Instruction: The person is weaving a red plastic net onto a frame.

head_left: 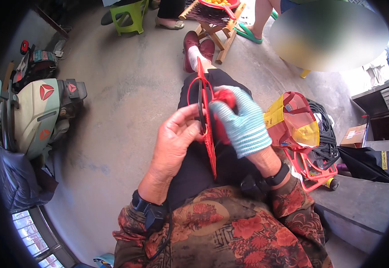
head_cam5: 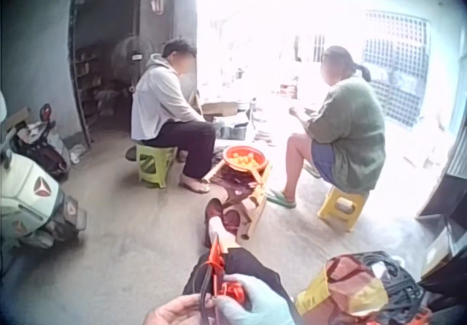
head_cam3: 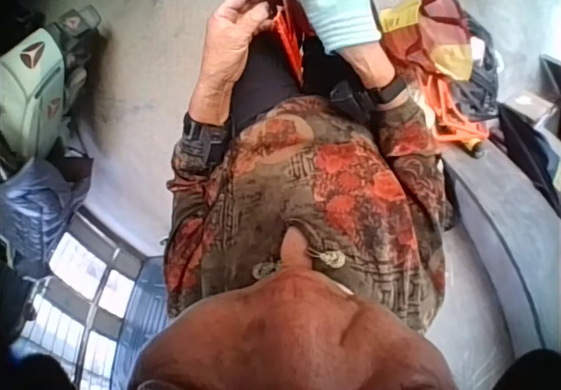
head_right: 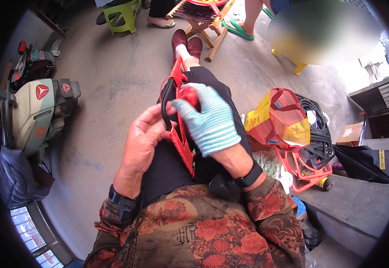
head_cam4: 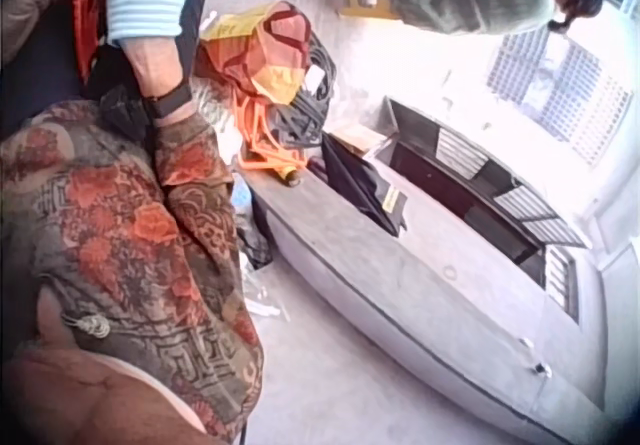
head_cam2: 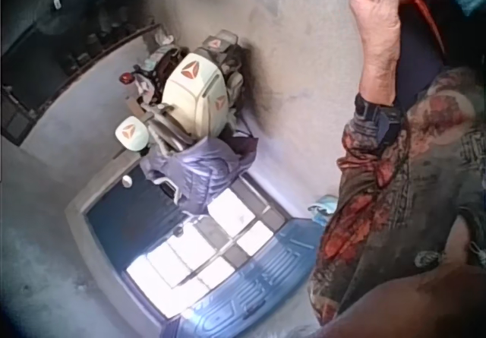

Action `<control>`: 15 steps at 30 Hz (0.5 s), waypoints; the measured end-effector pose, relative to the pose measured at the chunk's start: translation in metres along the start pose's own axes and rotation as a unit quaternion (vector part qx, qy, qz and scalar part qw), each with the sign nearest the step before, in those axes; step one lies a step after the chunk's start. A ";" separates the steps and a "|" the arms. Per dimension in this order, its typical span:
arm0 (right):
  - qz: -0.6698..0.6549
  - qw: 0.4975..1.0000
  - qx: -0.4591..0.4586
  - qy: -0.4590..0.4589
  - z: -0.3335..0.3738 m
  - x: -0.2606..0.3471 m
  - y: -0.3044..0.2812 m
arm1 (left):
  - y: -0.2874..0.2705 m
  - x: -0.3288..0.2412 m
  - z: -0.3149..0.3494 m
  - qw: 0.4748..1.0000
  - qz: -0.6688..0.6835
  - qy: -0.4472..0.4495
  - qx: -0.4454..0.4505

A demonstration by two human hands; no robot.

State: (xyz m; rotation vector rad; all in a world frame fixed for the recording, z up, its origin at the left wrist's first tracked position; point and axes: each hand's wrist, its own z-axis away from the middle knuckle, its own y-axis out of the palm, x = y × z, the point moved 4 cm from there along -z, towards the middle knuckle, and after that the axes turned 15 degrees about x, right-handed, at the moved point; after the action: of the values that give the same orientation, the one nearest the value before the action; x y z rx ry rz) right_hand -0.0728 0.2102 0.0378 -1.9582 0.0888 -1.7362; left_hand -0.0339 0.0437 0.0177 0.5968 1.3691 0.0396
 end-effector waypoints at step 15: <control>-0.165 0.984 0.054 0.043 0.018 0.008 -0.002 | -0.028 0.001 0.017 0.995 0.078 0.027 -0.057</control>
State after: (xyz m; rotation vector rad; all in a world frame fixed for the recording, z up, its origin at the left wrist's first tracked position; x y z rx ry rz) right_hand -0.0551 0.2152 0.0447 -1.9014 -0.3103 -1.9865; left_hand -0.0268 0.0141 0.0060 0.6099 1.3603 0.2601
